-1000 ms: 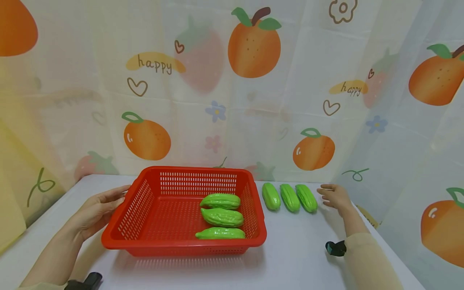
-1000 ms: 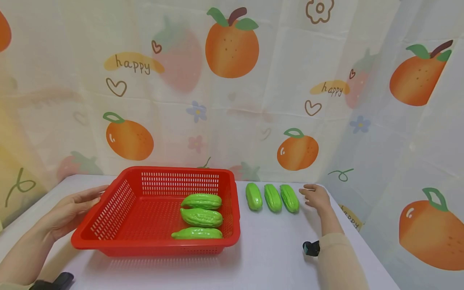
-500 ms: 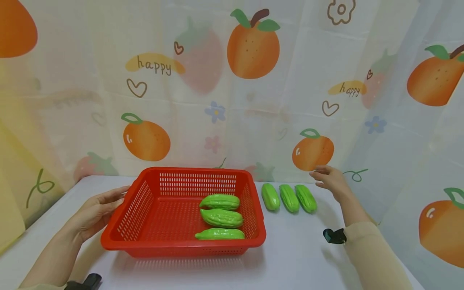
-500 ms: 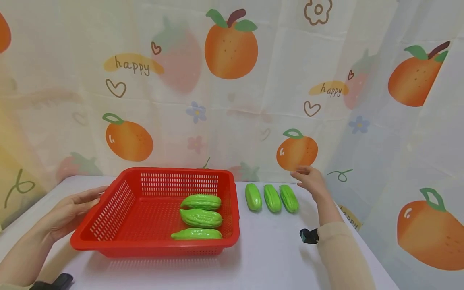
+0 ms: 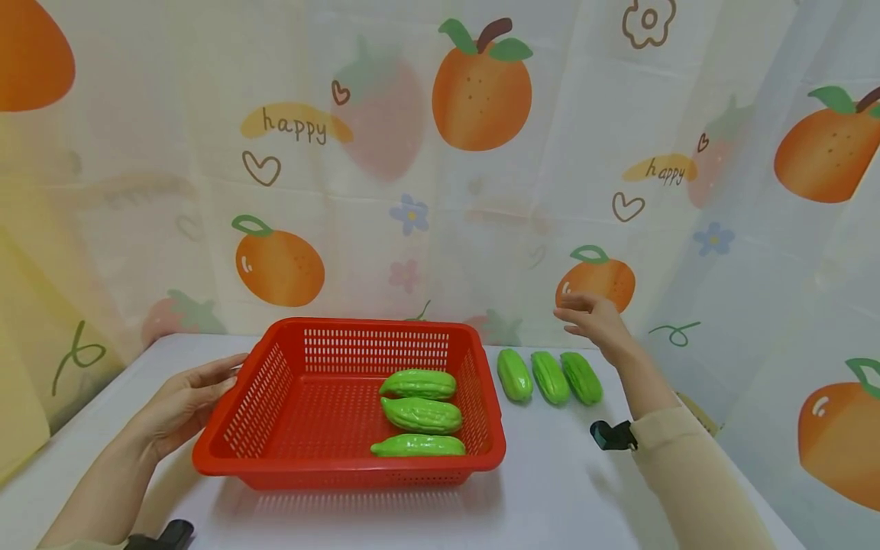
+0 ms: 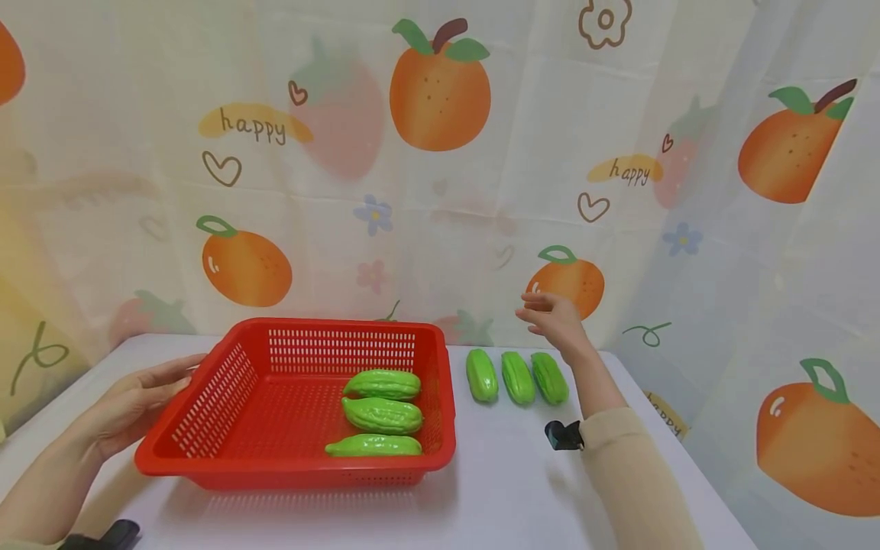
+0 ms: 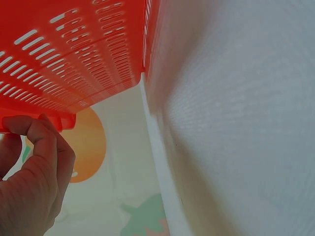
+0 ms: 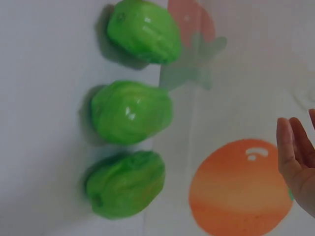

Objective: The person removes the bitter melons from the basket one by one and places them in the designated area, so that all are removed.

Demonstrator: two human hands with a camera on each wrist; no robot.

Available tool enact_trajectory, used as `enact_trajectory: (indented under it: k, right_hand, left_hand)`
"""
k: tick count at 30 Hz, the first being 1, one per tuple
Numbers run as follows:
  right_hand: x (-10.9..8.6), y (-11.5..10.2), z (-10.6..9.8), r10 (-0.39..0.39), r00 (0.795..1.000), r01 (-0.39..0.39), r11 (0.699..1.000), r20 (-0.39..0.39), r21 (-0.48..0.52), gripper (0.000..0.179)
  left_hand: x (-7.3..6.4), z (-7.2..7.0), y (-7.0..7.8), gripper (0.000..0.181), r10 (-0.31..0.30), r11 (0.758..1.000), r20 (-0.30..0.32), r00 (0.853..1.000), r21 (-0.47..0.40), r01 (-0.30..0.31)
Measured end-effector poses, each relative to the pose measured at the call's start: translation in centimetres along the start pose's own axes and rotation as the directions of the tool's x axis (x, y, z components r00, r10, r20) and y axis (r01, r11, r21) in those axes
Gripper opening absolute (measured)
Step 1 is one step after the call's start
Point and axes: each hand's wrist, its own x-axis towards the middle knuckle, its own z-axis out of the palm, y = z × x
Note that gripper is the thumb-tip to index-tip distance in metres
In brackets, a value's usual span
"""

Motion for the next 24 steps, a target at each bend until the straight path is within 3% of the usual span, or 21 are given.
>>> enact_trajectory:
  k: [7, 24]
  right_hand:
    - [0.5, -2.0, 1.6, -0.079, 0.996, 0.079, 0.997, 0.034, 0.005, 0.053]
    - [1.6, -7.5, 5.2, -0.155, 0.982, 0.146, 0.986, 0.108, 0.083, 0.049]
  left_hand:
    - [0.0, 0.1, 0.2, 0.045, -0.020, 1.000, -0.028, 0.999, 0.020, 0.021]
    - [0.1, 0.1, 0.2, 0.043, -0.023, 1.000, -0.029, 0.999, 0.015, 0.024]
